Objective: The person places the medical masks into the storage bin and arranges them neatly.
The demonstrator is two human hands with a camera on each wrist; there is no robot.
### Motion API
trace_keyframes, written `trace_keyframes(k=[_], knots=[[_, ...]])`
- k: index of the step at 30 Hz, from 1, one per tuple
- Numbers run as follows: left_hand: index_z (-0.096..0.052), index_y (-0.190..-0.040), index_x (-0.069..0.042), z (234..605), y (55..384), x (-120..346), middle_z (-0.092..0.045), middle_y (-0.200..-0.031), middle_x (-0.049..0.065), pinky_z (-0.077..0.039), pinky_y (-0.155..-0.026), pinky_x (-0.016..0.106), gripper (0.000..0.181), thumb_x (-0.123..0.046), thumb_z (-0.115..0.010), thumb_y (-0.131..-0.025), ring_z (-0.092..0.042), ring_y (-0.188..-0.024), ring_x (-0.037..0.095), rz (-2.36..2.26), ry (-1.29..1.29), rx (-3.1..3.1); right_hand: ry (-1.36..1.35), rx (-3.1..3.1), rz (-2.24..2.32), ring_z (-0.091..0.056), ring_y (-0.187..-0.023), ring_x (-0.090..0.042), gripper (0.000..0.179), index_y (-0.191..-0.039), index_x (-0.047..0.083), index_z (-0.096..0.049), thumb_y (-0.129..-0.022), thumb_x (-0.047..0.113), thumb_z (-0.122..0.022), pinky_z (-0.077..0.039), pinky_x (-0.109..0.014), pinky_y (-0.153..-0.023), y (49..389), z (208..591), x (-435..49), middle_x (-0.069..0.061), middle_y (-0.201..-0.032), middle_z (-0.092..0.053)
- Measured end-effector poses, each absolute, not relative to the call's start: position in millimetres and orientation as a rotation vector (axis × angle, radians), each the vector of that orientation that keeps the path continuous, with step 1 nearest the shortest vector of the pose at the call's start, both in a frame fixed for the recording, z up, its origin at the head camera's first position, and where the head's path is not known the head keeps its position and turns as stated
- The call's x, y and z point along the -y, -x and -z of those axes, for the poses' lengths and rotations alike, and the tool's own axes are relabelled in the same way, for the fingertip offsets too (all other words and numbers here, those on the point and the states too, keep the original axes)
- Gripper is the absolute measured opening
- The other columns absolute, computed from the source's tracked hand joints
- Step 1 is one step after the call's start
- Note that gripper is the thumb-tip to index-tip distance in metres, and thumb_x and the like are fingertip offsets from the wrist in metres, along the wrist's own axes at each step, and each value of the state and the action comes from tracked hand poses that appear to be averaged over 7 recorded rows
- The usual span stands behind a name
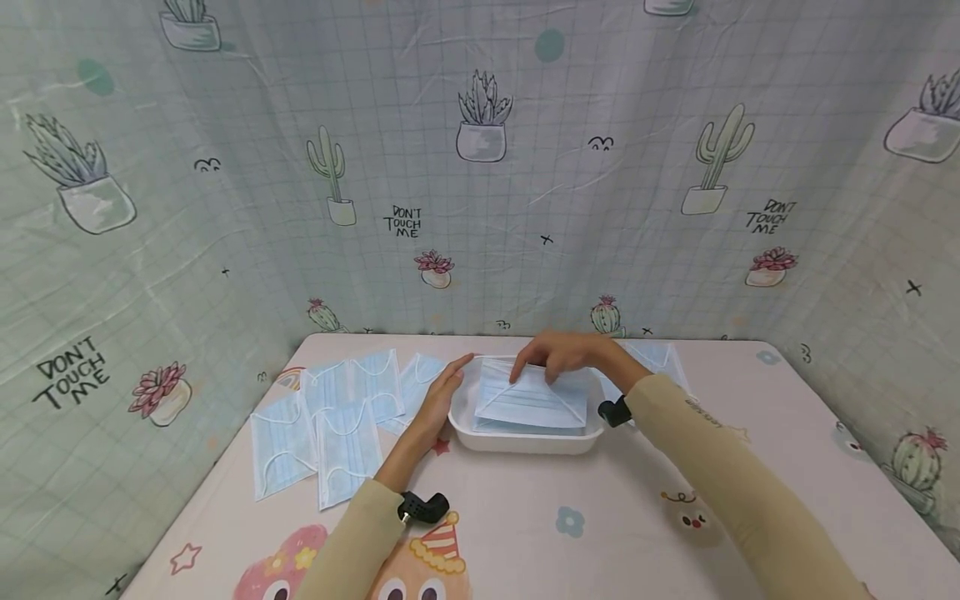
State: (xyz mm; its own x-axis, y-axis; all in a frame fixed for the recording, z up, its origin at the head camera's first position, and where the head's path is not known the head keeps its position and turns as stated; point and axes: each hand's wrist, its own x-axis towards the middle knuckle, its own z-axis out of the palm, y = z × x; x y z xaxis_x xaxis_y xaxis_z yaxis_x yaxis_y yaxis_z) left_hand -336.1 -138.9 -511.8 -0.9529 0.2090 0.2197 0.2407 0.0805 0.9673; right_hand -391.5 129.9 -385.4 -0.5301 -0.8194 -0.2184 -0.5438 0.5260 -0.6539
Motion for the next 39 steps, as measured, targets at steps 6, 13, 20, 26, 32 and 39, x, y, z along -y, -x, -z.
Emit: trace_keyframes(k=[6,13,20,26,32,39], knots=[[-0.043,-0.158,-0.026,511.7,335.8,138.7,-0.036,-0.167,0.004,-0.015,-0.129,0.058,0.046,-0.033,-0.033,-0.113,-0.024,-0.159,0.031,2.063,0.477,2.301,1.101,-2.201,0.705,-0.035,-0.076,-0.014,0.065,-0.125,0.005,-0.073,-0.068,-0.020,-0.056,-0.030,-0.026,-0.066,396.8,390.8,-124.0,0.003,-0.092,-0.051],[-0.042,-0.158,-0.023,512.7,338.3,139.4,-0.039,-0.166,0.004,-0.018,-0.129,0.057,0.046,-0.032,-0.033,-0.113,-0.028,-0.157,0.030,2.082,0.507,2.277,1.098,-2.158,0.655,-0.045,-0.089,-0.015,0.062,-0.123,0.000,-0.072,-0.067,-0.022,-0.056,-0.035,-0.025,-0.073,400.5,399.1,-118.8,0.001,-0.087,-0.045],[-0.042,-0.158,-0.025,512.6,337.9,139.6,-0.040,-0.165,0.004,-0.019,-0.129,0.057,0.046,-0.032,-0.033,-0.113,-0.030,-0.156,0.029,2.097,0.505,2.278,1.012,-2.215,0.599,-0.048,-0.098,-0.017,0.059,-0.121,0.005,-0.075,-0.070,-0.019,-0.059,-0.039,-0.026,-0.080,397.7,402.6,-113.0,-0.002,-0.103,-0.055],[-0.040,-0.159,-0.023,512.5,337.9,139.2,-0.038,-0.166,0.005,-0.019,-0.128,0.058,0.047,-0.033,-0.032,-0.113,-0.029,-0.157,0.031,2.120,0.513,2.277,0.967,-2.277,0.560,-0.049,-0.098,-0.017,0.054,-0.121,0.009,-0.076,-0.075,-0.016,-0.061,-0.041,-0.027,-0.083,394.4,403.5,-110.0,-0.003,-0.110,-0.059],[-0.041,-0.159,-0.025,512.4,337.2,139.4,-0.037,-0.167,0.003,-0.017,-0.129,0.058,0.047,-0.033,-0.033,-0.113,-0.027,-0.158,0.030,2.134,0.507,2.272,0.974,-2.339,0.565,-0.049,-0.093,-0.016,0.055,-0.120,0.010,-0.077,-0.076,-0.018,-0.058,-0.041,-0.024,-0.075,394.9,405.2,-108.4,-0.003,-0.104,-0.058],[-0.040,-0.159,-0.025,511.8,336.2,140.7,-0.036,-0.167,0.003,-0.015,-0.129,0.059,0.047,-0.033,-0.032,-0.113,-0.025,-0.158,0.030,2.142,0.516,2.272,0.943,-2.358,0.594,-0.047,-0.091,-0.016,0.055,-0.118,0.008,-0.077,-0.076,-0.020,-0.055,-0.040,-0.025,-0.074,395.7,405.9,-105.9,-0.004,-0.101,-0.057]])
